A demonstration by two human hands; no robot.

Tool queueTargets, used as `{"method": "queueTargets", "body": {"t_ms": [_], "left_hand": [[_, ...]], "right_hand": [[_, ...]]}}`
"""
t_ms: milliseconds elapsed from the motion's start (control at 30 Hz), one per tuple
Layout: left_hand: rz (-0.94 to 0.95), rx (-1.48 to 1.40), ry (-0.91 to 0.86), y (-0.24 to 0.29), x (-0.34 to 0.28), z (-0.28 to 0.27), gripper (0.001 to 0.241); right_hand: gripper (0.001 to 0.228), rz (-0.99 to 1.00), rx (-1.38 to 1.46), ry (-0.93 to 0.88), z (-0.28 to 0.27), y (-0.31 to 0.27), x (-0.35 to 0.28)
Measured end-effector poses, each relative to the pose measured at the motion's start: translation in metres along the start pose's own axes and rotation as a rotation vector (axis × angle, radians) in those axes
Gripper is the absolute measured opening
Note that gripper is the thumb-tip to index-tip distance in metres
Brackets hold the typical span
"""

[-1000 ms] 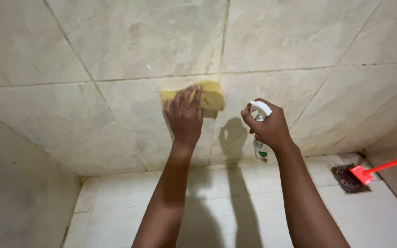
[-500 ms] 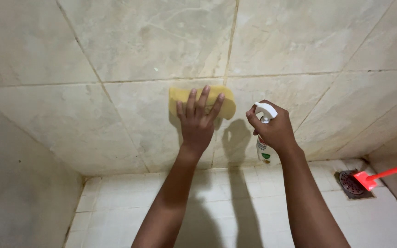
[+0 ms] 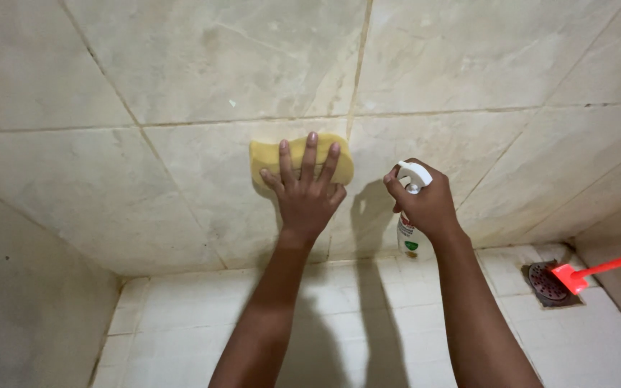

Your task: The person scrubs a tiled wall with a yellow sponge while holding a spray bottle. The person repeatedly sprays the wall and scrubs the surface in a circular motion.

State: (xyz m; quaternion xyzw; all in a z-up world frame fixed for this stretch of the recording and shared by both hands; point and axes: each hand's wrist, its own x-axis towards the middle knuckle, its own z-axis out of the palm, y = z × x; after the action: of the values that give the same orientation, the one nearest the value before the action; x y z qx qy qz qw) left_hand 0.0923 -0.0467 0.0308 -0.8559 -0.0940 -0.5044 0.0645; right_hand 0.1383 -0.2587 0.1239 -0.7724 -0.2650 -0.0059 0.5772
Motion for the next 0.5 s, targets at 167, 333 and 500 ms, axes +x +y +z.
{"method": "queueTargets", "body": {"t_ms": [167, 333, 500], "left_hand": [[-0.038, -0.132, -0.031, 0.005, 0.009, -0.013, 0.088], [-0.058, -0.067, -0.067, 0.007, 0.009, -0.009, 0.085], [-0.048, -0.024, -0.059, 0.004, 0.009, -0.018, 0.073]], "right_hand": [[0.016, 0.015, 0.0, -0.005, 0.011, -0.005, 0.0], [0.017, 0.007, 0.039, -0.008, 0.021, -0.007, 0.0], [0.017, -0.014, 0.032, -0.024, 0.025, -0.018, -0.002]]}}
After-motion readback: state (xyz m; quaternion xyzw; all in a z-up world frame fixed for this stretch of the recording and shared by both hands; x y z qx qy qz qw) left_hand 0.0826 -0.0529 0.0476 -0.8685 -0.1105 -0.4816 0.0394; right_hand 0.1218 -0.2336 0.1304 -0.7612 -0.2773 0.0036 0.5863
